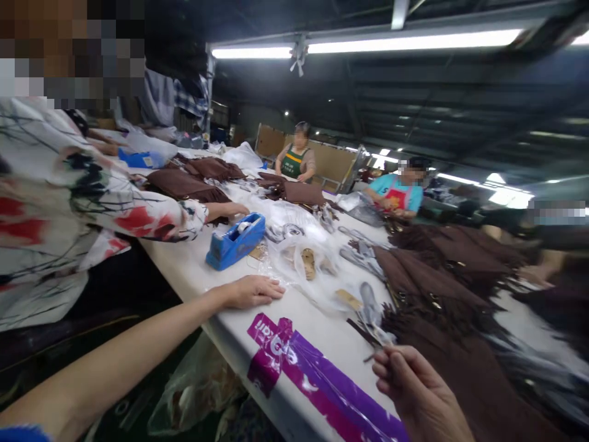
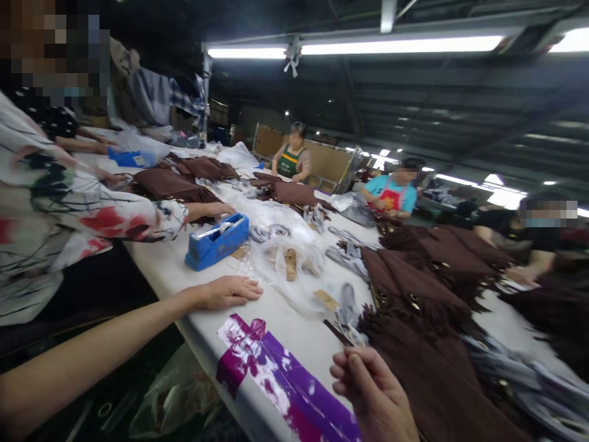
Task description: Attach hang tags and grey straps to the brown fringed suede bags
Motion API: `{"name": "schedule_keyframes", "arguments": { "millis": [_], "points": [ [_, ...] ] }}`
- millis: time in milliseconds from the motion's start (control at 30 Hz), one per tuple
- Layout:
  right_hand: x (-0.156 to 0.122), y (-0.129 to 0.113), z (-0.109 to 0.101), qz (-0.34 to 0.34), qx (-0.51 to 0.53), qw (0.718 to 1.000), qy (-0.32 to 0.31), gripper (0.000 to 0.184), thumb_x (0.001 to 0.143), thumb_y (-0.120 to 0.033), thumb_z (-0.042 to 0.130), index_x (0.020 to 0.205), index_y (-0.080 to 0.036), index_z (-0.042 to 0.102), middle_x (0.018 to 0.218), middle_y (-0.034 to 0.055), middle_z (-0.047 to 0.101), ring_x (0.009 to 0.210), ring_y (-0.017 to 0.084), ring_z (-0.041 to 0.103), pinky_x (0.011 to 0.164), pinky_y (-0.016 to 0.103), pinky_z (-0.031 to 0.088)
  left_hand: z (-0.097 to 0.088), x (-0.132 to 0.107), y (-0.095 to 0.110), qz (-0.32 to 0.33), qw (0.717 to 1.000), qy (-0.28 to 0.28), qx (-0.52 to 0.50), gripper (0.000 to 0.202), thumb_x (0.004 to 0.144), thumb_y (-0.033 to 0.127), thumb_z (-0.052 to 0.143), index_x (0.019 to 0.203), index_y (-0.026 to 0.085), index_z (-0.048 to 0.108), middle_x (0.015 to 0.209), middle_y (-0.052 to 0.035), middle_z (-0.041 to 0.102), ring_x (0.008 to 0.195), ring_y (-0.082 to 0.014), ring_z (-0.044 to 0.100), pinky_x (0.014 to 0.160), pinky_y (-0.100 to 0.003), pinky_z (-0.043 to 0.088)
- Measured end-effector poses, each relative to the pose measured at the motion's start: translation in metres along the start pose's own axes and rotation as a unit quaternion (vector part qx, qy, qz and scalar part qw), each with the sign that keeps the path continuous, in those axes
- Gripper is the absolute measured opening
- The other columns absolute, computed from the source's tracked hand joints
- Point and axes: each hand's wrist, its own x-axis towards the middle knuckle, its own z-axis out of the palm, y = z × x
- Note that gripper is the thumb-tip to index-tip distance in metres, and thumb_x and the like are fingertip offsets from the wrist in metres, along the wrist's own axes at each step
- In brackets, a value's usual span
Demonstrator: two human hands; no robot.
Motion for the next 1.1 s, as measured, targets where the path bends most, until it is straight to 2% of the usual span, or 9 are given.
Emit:
{"name": "schedule_keyframes", "arguments": {
  "millis": [100,233,367,600,700,800,967,1033,1100],
  "points": [
    [-0.013,-0.02,-0.023,-0.012,0.079,0.995,0.067,0.037,0.05,-0.032,0.093,0.076,-0.019,0.07,0.071,-0.0009,0.072,0.061,0.012,0.068,0.051,0.016,0.056,-0.008,-0.001,0.006,-0.03,0.998,0.007,-0.051,0.03,0.088,0.027,0.055,0.115,0.025,0.068,0.128,-0.0046,0.061,0.133,-0.0226,0.043,0.112,-0.041,0.03],
    [-0.036,-0.043,-0.047,-0.048,0.123,0.983,0.129,0.042,0.045,-0.029,0.095,0.076,-0.018,0.068,0.071,-0.0022,0.072,0.059,0.01,0.068,0.051,0.015,0.057,-0.028,0.014,0.018,-0.086,0.989,0.1,-0.065,0.03,0.085,0.04,0.057,0.105,0.025,0.072,0.12,-0.004,0.067,0.123,-0.0246,0.053,0.108,-0.042,0.035],
    [-0.055,-0.052,-0.066,-0.071,0.143,0.975,0.151,0.043,0.045,-0.028,0.095,0.077,-0.018,0.068,0.071,-0.0023,0.073,0.06,0.01,0.069,0.053,0.015,0.058,-0.032,0.05,0.06,-0.095,0.985,0.144,-0.029,0.031,0.084,0.042,0.056,0.1,0.022,0.073,0.11,-0.0054,0.071,0.108,-0.0255,0.061,0.1,-0.039,0.043],
    [-0.079,-0.049,-0.091,-0.087,0.161,0.967,0.175,0.042,0.047,-0.029,0.095,0.077,-0.017,0.068,0.071,-0.0018,0.073,0.059,0.01,0.069,0.053,0.016,0.059,0.05,0.113,0.173,-0.032,0.972,-0.026,-0.233,0.054,0.086,0.044,0.051,0.135,0.02,0.05,0.133,-0.0128,0.056,0.089,-0.0192,0.064,0.061,-0.024,0.049],
    [-0.093,-0.047,-0.102,-0.095,0.156,0.964,0.191,0.043,0.047,-0.028,0.095,0.078,-0.016,0.068,0.071,-0.0009,0.073,0.059,0.011,0.069,0.053,0.017,0.059,0.089,0.13,0.204,-0.054,0.925,-0.13,-0.353,0.053,0.087,0.045,0.05,0.129,0.014,0.052,0.106,-0.0129,0.067,0.069,-0.0142,0.063,0.05,-0.02,0.04],
    [-0.109,-0.045,-0.118,-0.098,0.161,0.96,0.205,0.05,0.047,-0.025,0.095,0.089,-0.017,0.069,0.076,0.001,0.074,0.065,0.013,0.071,0.057,0.017,0.059,0.117,0.138,0.223,-0.083,0.902,-0.178,-0.383,0.035,0.081,0.04,0.059,0.099,0.01,0.066,0.065,-0.0007,0.062,0.048,-0.0071,0.048,0.047,-0.018,0.034],
    [-0.137,-0.039,-0.156,-0.111,0.158,0.959,0.21,0.042,0.056,-0.025,0.092,0.089,-0.019,0.067,0.075,0.0,0.073,0.056,0.01,0.065,0.048,0.017,0.054,0.147,0.142,0.24,-0.083,0.889,-0.283,-0.351,0.024,0.079,0.033,0.057,0.084,0.012,0.067,0.054,0.0028,0.055,0.043,-0.0073,0.044,0.046,-0.019,0.035],
    [-0.148,-0.039,-0.171,-0.13,0.15,0.958,0.206,0.034,0.06,-0.027,0.09,0.083,-0.02,0.067,0.071,-0.0011,0.07,0.055,0.009,0.061,0.048,0.016,0.051,0.151,0.147,0.242,-0.044,0.909,-0.301,-0.285,0.023,0.083,0.031,0.054,0.082,0.013,0.067,0.057,0.0017,0.057,0.048,-0.0089,0.047,0.05,-0.02,0.039],
    [-0.158,-0.04,-0.183,-0.151,0.139,0.958,0.199,0.029,0.062,-0.032,0.088,0.076,-0.02,0.066,0.065,-0.0022,0.065,0.058,0.009,0.058,0.054,0.017,0.052,0.15,0.157,0.239,0.041,0.955,-0.243,-0.163,0.024,0.088,0.029,0.049,0.085,0.014,0.067,0.072,-0.0023,0.063,0.064,-0.0128,0.055,0.062,-0.023,0.045]
  ]
}}
